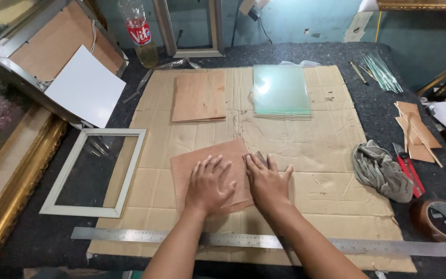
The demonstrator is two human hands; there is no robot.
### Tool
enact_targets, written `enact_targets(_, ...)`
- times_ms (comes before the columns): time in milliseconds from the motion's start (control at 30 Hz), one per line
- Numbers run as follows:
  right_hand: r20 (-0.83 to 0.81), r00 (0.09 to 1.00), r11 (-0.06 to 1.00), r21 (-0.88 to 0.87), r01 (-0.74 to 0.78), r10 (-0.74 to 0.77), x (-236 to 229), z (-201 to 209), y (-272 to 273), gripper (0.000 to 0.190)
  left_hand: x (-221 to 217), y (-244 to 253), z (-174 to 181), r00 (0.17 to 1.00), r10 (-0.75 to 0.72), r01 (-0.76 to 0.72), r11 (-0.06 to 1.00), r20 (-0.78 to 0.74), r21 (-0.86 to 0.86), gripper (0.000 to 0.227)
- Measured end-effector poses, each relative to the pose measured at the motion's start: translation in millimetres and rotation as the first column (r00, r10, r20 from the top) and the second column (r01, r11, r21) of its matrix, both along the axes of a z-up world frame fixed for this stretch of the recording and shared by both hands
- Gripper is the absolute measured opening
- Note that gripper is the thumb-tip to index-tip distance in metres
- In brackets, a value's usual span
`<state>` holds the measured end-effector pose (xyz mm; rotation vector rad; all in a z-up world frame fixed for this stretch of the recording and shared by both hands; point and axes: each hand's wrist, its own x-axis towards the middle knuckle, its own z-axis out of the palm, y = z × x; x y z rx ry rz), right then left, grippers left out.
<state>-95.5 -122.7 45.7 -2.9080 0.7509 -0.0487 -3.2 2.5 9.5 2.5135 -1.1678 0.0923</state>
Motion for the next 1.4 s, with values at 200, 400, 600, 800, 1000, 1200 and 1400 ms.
enact_targets(200, -0.079, 0.997, 0.999, -0.045, 0.008, -0.011, -33.7, 0.4, 7.2, 0.038, 2.2, -0.5, 0.0, 1.000, -0.007, 0.007, 1.000, 0.004, -0.011, 0.053)
enact_targets(400, -0.003, 1.000, 1.000, 0.003, -0.011, 0.011, 38.4, -6.2, -18.6, 0.038, 6.7, -1.4, -9.4, 1.000, -0.011, 0.011, 0.999, -0.004, -0.033, 0.056)
enact_targets(600, -0.089, 0.995, 0.999, -0.023, -0.049, 0.047, 12.0, 10.5, 0.9, 0.039, 7.8, -1.8, -11.9, 1.000, -0.016, 0.017, 0.998, 0.011, -0.057, 0.055)
enact_targets(800, -0.173, 0.981, 0.989, 0.134, -0.060, 0.083, 46.7, 11.1, -18.6, 0.050, 2.9, -1.3, -1.7, 0.999, -0.047, 0.042, 0.988, -0.029, -0.146, 0.049)
enact_targets(1000, -0.222, 0.973, 0.989, 0.146, -0.028, 0.060, 38.9, 14.6, -16.1, 0.052, 1.4, -1.2, 4.4, 0.998, -0.056, 0.049, 0.987, -0.037, -0.154, 0.047)
enact_targets(1200, -0.204, 0.972, 0.985, 0.147, -0.084, 0.114, 47.8, 20.9, -17.6, 0.054, 1.0, -1.7, 8.4, 0.995, -0.063, 0.052, 0.989, -0.073, -0.139, 0.050)
enact_targets(1400, -0.157, 0.983, 0.985, 0.159, -0.066, 0.092, 39.4, 6.8, -17.9, 0.048, 2.2, -1.1, -0.8, 0.998, -0.054, 0.052, 0.985, -0.007, -0.163, 0.049)
